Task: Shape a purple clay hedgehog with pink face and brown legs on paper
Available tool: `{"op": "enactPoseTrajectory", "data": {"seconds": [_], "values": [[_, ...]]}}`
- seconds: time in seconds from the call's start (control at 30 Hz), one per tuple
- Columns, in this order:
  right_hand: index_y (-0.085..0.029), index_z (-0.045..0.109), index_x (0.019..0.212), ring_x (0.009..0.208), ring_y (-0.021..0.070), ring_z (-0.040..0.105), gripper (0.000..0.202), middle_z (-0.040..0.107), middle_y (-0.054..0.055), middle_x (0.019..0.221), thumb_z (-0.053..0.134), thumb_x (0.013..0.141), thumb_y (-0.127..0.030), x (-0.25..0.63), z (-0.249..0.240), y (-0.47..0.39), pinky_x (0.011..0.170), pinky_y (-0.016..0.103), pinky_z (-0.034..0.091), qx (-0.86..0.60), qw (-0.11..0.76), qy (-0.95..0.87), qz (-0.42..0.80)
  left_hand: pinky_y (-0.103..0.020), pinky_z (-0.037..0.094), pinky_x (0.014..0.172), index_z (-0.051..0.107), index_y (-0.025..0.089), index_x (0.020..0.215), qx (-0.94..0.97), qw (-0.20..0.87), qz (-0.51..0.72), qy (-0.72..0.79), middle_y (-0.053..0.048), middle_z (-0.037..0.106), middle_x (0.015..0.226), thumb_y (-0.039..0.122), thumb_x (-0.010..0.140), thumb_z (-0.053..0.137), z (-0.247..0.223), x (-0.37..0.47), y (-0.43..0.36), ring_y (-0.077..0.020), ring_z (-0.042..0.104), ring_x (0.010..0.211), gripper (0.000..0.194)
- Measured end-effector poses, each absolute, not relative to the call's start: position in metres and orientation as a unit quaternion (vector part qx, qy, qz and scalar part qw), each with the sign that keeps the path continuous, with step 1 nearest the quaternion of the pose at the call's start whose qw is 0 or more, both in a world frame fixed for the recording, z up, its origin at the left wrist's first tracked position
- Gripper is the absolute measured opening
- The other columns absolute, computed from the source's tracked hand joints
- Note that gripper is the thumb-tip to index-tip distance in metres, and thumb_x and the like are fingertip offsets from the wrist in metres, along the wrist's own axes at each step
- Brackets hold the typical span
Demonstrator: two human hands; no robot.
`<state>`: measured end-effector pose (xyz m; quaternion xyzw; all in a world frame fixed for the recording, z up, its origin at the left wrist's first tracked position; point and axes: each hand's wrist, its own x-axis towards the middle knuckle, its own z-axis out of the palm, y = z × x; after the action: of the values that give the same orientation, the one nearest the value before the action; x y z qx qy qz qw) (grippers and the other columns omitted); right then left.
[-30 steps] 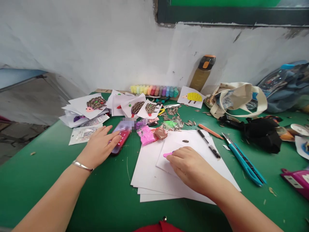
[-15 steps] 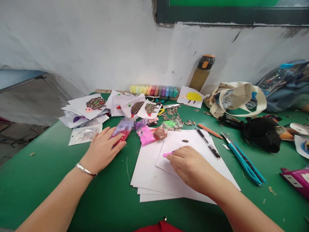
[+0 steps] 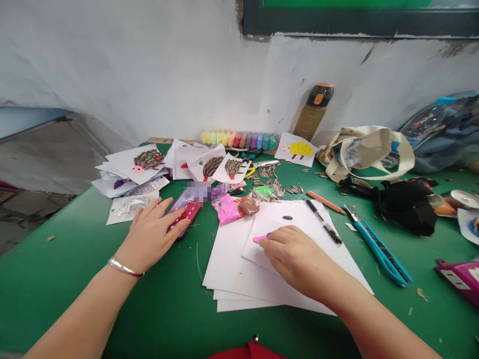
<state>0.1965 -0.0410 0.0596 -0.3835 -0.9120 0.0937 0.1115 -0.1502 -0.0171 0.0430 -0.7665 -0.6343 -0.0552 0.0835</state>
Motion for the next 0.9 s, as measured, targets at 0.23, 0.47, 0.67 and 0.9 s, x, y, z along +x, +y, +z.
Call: {"op": "enactPoseTrajectory", "data": {"seconds": [0.23, 0.47, 0.67, 0.9], "values": [[-0.018, 0.068, 0.099, 0.077, 0.0189, 0.055, 0.026, 0.063, 0.006, 0.077, 0.042, 0.097, -0.014, 0.197, 0.062, -0.041, 0.072, 0.033, 0.034, -0.387, 0.088, -0.91, 0.124, -0.058, 0.032, 0.11, 0.069, 0.019, 0.121, -0.775, 0.083, -0.069, -0.623, -0.016, 0.053, 0.141, 0.057, 0.095, 0.03, 0.04, -0.143, -0.02, -0.0383, 0.039, 0.136, 0.059], [-0.018, 0.068, 0.1, 0.076, 0.0183, 0.054, 0.027, 0.063, 0.006, 0.078, 0.041, 0.098, -0.016, 0.199, 0.061, -0.04, 0.073, 0.033, 0.035, -0.387, 0.093, -0.909, 0.12, -0.059, 0.033, 0.111, 0.071, 0.019, 0.116, -0.8, 0.083, -0.118, -0.582, -0.015, 0.056, 0.137, 0.051, 0.096, 0.042, 0.045, -0.125, -0.026, -0.0388, 0.04, 0.136, 0.048], [-0.017, 0.068, 0.088, 0.074, 0.0183, 0.055, 0.037, 0.062, 0.006, 0.072, 0.036, 0.102, -0.026, 0.206, 0.07, -0.036, 0.072, 0.033, 0.037, -0.413, 0.119, -0.897, 0.101, -0.046, 0.048, 0.104, 0.069, 0.02, 0.113, -0.862, 0.02, -0.254, -0.438, -0.011, 0.067, 0.123, 0.03, 0.096, 0.052, 0.067, -0.068, -0.053, -0.0274, 0.059, 0.119, 0.026], [-0.019, 0.07, 0.095, 0.08, 0.0196, 0.06, 0.028, 0.067, 0.008, 0.082, 0.043, 0.099, -0.022, 0.226, 0.071, -0.032, 0.073, 0.032, 0.041, -0.455, 0.138, -0.876, 0.085, -0.047, 0.051, 0.1, 0.066, 0.014, 0.112, -0.908, -0.031, -0.231, -0.347, -0.015, 0.067, 0.118, 0.028, 0.095, 0.053, 0.062, -0.019, -0.046, -0.029, 0.061, 0.113, 0.026]]}}
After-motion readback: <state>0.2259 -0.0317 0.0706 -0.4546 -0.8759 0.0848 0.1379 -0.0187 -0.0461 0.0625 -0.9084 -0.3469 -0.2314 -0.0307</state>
